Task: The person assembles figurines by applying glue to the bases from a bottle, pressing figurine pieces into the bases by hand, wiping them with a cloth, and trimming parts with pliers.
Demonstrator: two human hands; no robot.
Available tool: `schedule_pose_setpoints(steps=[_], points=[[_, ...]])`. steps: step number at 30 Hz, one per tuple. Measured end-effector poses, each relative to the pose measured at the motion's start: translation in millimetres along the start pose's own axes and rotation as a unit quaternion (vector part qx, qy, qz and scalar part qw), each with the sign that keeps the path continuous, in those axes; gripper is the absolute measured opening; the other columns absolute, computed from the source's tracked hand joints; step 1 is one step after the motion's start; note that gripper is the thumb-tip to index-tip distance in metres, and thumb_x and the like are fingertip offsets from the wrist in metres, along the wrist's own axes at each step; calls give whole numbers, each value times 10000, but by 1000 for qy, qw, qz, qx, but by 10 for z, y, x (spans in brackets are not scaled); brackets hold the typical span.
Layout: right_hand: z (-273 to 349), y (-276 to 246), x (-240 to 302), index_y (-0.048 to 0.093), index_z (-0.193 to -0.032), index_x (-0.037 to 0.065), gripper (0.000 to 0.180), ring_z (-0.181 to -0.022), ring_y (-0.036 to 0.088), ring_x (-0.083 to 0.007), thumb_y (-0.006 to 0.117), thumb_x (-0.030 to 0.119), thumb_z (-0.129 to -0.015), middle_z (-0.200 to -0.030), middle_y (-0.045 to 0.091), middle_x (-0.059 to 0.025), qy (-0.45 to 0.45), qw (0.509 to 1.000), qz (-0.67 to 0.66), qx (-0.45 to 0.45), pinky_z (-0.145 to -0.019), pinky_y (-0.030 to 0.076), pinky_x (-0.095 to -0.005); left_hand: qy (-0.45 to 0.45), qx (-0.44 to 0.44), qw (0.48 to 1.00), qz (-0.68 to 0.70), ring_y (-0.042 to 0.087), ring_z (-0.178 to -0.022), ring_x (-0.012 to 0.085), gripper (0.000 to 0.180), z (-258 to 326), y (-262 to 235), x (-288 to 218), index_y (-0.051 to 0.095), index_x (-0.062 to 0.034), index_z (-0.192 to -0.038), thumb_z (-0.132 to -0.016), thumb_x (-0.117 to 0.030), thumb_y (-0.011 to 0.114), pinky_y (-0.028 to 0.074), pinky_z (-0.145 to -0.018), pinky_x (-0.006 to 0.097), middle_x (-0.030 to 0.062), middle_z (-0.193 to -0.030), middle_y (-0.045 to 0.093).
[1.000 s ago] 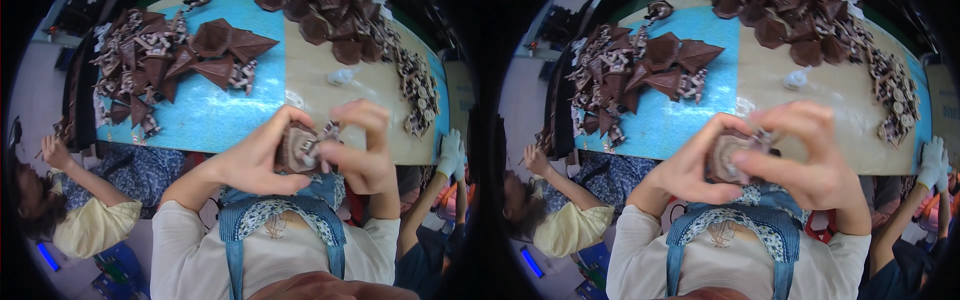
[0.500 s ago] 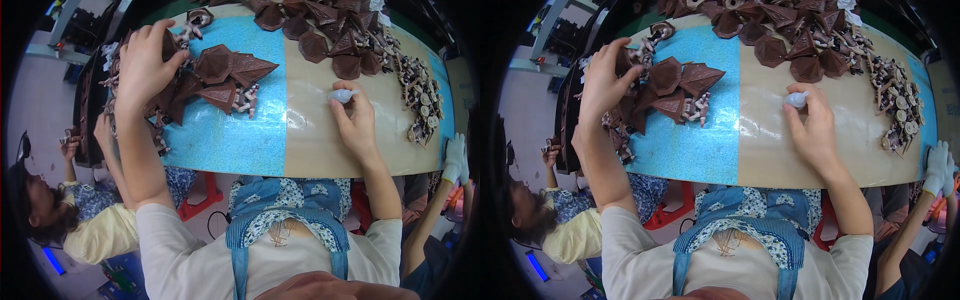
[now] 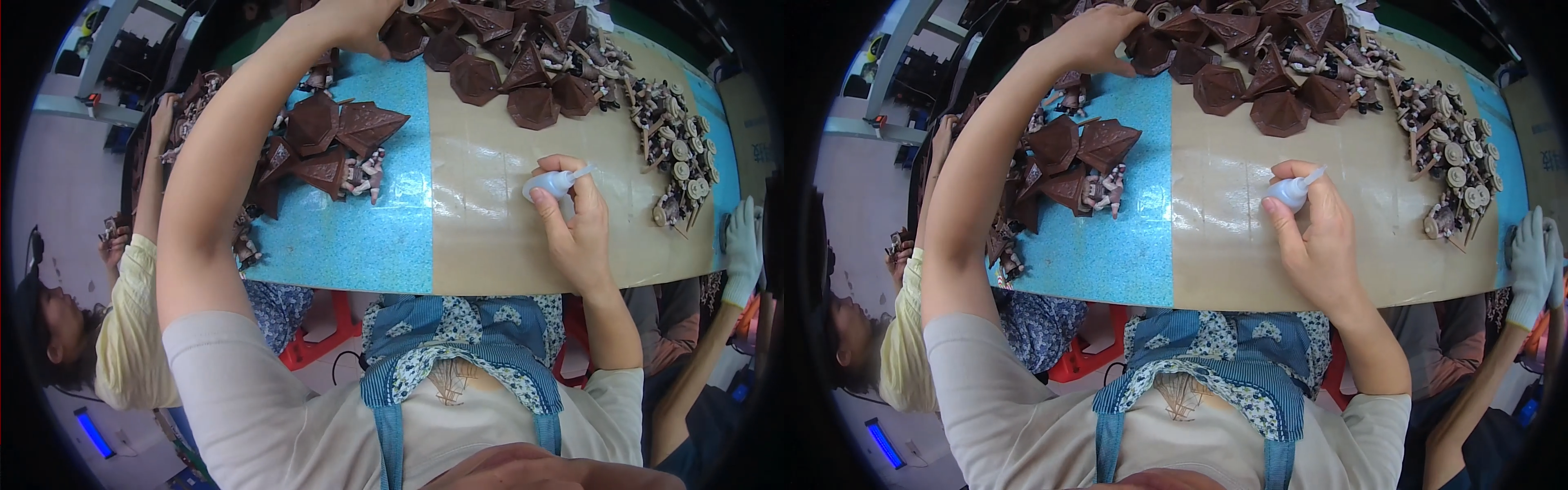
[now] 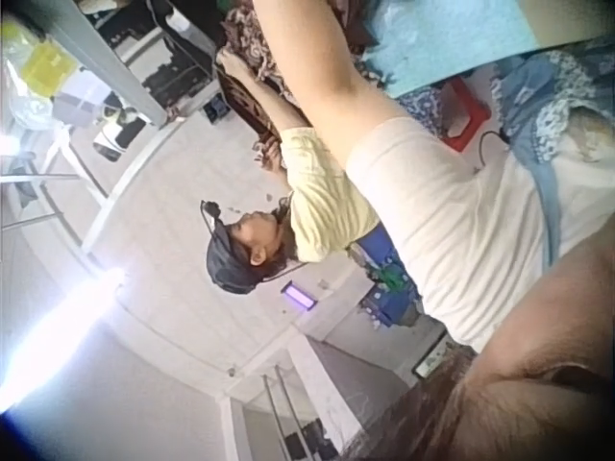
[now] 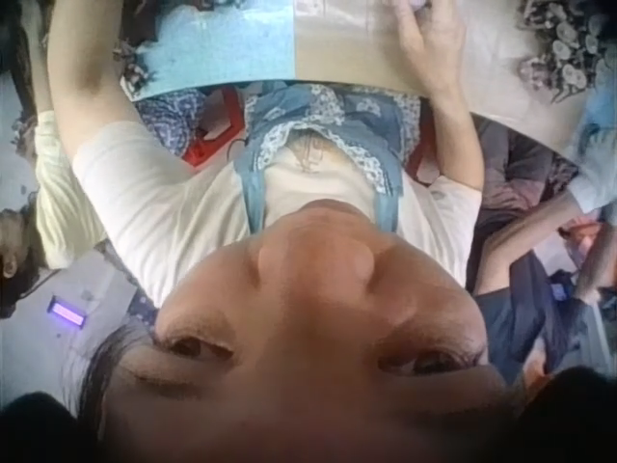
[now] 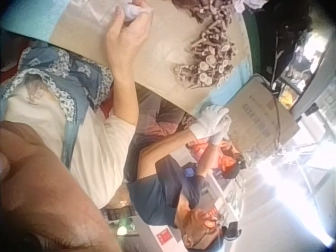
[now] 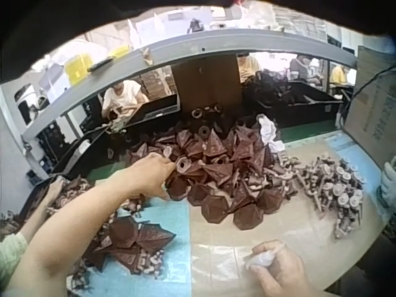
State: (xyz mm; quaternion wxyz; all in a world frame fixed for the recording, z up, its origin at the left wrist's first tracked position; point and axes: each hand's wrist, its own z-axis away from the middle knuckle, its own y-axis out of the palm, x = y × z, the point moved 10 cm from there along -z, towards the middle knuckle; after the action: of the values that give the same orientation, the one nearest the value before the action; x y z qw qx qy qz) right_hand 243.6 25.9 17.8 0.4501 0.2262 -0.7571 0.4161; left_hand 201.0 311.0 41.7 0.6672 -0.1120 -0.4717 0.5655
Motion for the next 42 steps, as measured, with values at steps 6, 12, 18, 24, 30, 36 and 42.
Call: schedule_pose_setpoints(steps=[6,12,18,24,30,36,42], points=[[95,-93,-58,537,-1092,-4,246,-812,596,-208,616,38,-863,-909,598,-112,0,999,-32,-3,-719,473,-295,-13,-293,933,207,613,-980,336,554,141,-3,146,532,-15,-1191,-712,-183,756,507,-881,396,186,-1076,610],[178,-162,-95,473,-1243,-13,352,-871,559,-133,571,50,-911,-1059,542,-84,47,981,-190,-9,-768,462,-253,20,-320,829,458,595,-946,152,547,1087,-412,-199,501,-11,-1196,-754,-216,750,482,-836,274,100,-999,589],[288,-272,40,422,-1314,-21,446,-898,543,-110,596,61,-912,-1093,536,-73,42,967,-250,-17,-791,458,-235,178,-250,511,803,552,-968,138,523,1707,-205,-1256,462,18,-1232,-827,-223,691,451,-845,277,69,-1063,570],[391,-354,327,559,-1176,-37,364,-894,568,-154,675,76,-850,-1051,612,-95,17,981,-195,15,-759,472,-275,126,-53,144,980,556,-1108,194,812,1508,391,-2204,425,50,-1292,-729,-430,759,455,-924,309,132,-1211,548],[466,-222,851,628,-981,-40,329,-669,576,-250,758,47,-692,-807,639,-139,-103,989,-4,109,-594,449,-314,216,-178,249,927,577,-1021,171,823,1608,296,-2346,411,12,-1266,-595,-105,872,463,-880,303,101,-1093,584],[525,-98,1160,633,-923,-37,324,-624,551,-266,770,37,-638,-787,633,-139,-193,966,105,135,-550,437,-329,255,-159,237,924,541,-1001,113,631,1630,254,-2491,450,-20,-1206,-696,-104,811,428,-884,266,48,-1084,566],[558,-60,1239,638,-920,-38,325,-620,541,-259,761,46,-631,-783,632,-135,-222,957,125,137,-544,419,-333,251,-176,255,917,538,-1001,112,623,1647,241,-2488,452,-17,-1204,-706,-134,808,428,-885,269,49,-1085,566]])
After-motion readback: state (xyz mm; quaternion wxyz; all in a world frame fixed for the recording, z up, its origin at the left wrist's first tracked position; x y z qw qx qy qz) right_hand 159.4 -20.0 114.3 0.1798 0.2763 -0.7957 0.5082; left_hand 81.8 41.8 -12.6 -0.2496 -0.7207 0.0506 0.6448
